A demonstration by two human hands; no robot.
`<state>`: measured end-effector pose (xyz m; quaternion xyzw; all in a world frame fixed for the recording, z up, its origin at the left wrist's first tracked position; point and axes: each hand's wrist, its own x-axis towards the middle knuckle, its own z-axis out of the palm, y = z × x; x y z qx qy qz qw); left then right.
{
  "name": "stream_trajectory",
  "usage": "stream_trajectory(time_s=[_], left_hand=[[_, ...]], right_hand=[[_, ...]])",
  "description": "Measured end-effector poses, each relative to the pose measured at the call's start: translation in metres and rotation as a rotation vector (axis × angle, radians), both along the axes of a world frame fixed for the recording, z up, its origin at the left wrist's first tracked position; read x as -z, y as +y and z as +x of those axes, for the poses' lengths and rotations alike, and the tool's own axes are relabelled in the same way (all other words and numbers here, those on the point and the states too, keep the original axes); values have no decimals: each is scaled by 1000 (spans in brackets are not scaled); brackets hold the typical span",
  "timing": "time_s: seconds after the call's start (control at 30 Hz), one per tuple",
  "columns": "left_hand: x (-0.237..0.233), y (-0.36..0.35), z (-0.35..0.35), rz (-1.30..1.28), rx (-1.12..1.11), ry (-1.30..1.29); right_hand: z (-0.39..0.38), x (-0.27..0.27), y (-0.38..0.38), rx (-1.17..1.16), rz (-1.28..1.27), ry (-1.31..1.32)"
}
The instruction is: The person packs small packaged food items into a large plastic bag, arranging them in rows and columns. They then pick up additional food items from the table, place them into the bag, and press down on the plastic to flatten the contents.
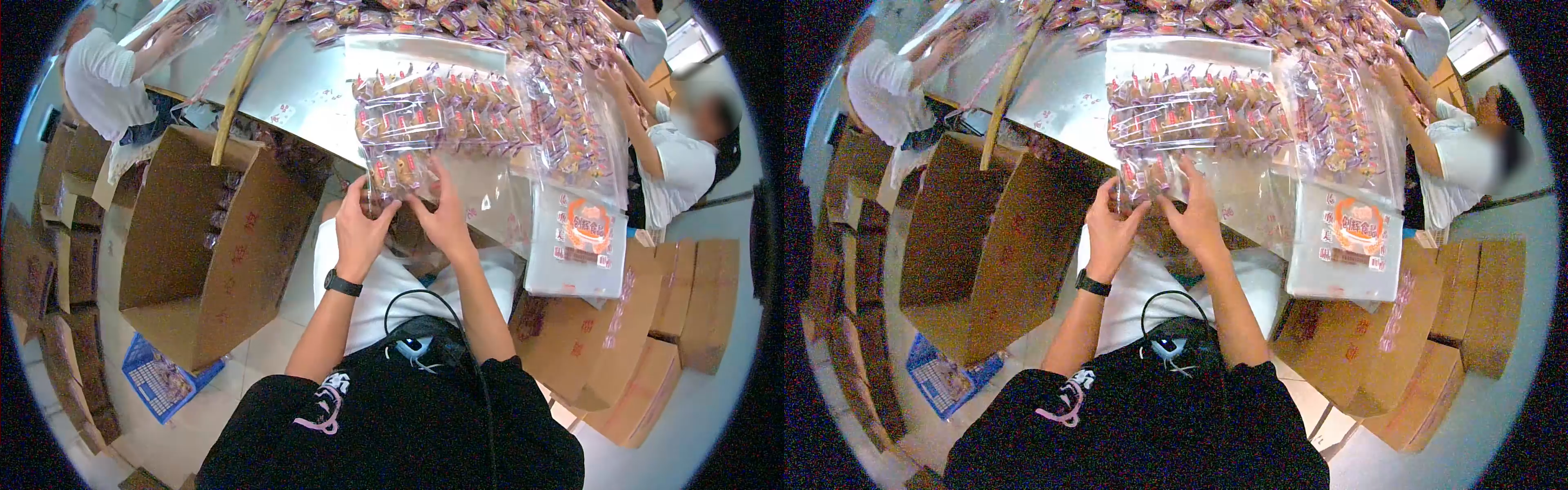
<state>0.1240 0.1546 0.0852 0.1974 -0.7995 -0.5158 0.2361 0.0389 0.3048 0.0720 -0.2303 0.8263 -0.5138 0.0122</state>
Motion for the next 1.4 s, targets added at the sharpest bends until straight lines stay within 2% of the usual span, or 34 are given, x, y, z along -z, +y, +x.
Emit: stream_trajectory(time_s=[0.17, 0.27, 0.37, 0.47, 0.53, 0.57, 0.6, 0.63, 0.73, 0.8, 0.83, 0.93, 1.03, 1.1, 1.17, 1.27, 1.3, 1.4], left_hand=[[6, -6, 6, 98, 53, -7], [16, -8, 12, 126, 53, -44], [12, -8, 18, 120, 73, -58], [-2, -14, 27, 146, 142, 10], [4, -29, 38, 213, 153, 93], [17, -42, 45, 262, 135, 142], [33, -53, 51, 303, 25, 114], [53, -60, 57, 333, -147, -71], [93, -46, 77, -413, 37, -404], [95, -21, 73, -486, 38, -564], [92, -21, 64, -427, 71, -686], [81, -29, 32, -423, 60, -827], [109, -47, 11, -447, 37, -792], [136, -61, 6, -470, 78, -789], [117, -60, -8, -432, 28, -844], [112, -62, -23, -435, 22, -898], [116, -65, -27, -417, 43, -920], [120, -66, -43, -435, 56, -981]], right_hand=[[3, -5, 0, 42, 102, 126], [16, 11, 5, 154, 162, 178], [32, -4, 8, 166, 120, 161], [43, -5, 22, 126, 104, 300], [48, -27, 35, 6, 17, 451], [44, -44, 36, -7, -107, 500], [31, -56, 43, 6, -74, 600], [14, -68, 52, 21, -38, 696], [-57, -113, 48, 217, 66, 435], [-123, -121, 34, 240, 68, 402], [-158, -116, 28, 230, 61, 422], [-249, -106, 7, 101, 292, 695], [-333, -93, -22, 112, 492, 646], [-380, -81, -44, 145, 521, 618], [-410, -73, -69, 175, 570, 569], [-419, -81, -118, 15, 570, 460], [-432, -70, -135, -78, 442, 447], [-464, -45, -175, -38, 742, 418]])
